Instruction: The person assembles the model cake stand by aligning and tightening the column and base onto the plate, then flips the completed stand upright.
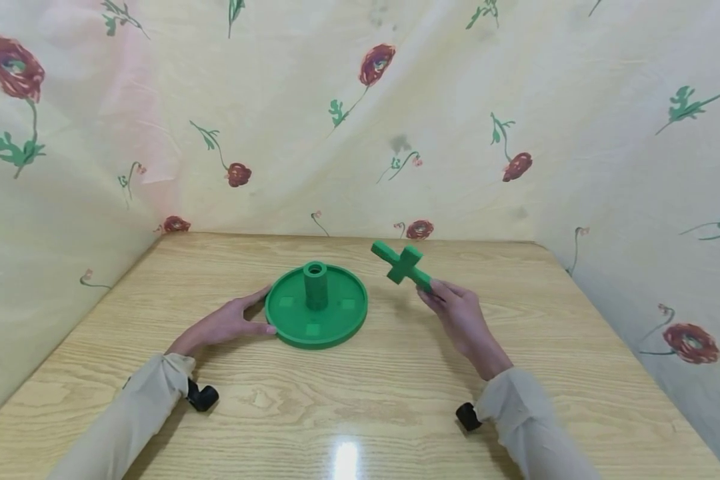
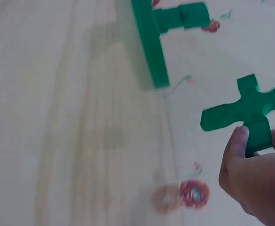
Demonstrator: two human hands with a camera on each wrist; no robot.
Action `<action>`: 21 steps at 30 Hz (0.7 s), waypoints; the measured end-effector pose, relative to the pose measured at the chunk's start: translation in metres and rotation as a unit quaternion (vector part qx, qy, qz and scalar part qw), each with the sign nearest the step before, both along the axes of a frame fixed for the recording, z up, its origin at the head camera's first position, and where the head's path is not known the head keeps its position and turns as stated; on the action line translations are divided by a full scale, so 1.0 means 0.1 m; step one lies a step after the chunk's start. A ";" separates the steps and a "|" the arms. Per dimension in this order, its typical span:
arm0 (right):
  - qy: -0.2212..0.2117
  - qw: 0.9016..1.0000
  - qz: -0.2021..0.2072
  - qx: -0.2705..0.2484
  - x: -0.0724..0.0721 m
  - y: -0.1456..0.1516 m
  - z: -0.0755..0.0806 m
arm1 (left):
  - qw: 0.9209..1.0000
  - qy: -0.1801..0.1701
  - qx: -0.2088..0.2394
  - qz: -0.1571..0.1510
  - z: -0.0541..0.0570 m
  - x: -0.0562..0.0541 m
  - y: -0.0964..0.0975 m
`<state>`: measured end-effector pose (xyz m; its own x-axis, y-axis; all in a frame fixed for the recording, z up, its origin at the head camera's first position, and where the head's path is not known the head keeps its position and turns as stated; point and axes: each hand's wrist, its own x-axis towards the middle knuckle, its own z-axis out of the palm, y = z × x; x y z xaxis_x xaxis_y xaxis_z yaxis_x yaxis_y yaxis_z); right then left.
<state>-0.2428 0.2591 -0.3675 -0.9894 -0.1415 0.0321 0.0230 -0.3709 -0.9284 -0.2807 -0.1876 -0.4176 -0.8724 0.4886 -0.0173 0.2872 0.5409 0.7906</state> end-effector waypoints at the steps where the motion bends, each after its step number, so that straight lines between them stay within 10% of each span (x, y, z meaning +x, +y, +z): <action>1: -0.006 1.000 0.006 -0.019 0.00 -0.05 0.02 | 1.000 0.000 0.001 0.000 0.00 0.00 0.00; 15: 0.120 0.983 -0.059 0.123 -0.20 -0.60 0.03 | 1.000 0.008 0.007 -0.006 -0.01 0.01 -0.02; 21: 0.100 0.988 -0.050 0.105 -0.30 -0.75 0.03 | 1.000 0.006 0.012 -0.005 0.01 0.02 -0.01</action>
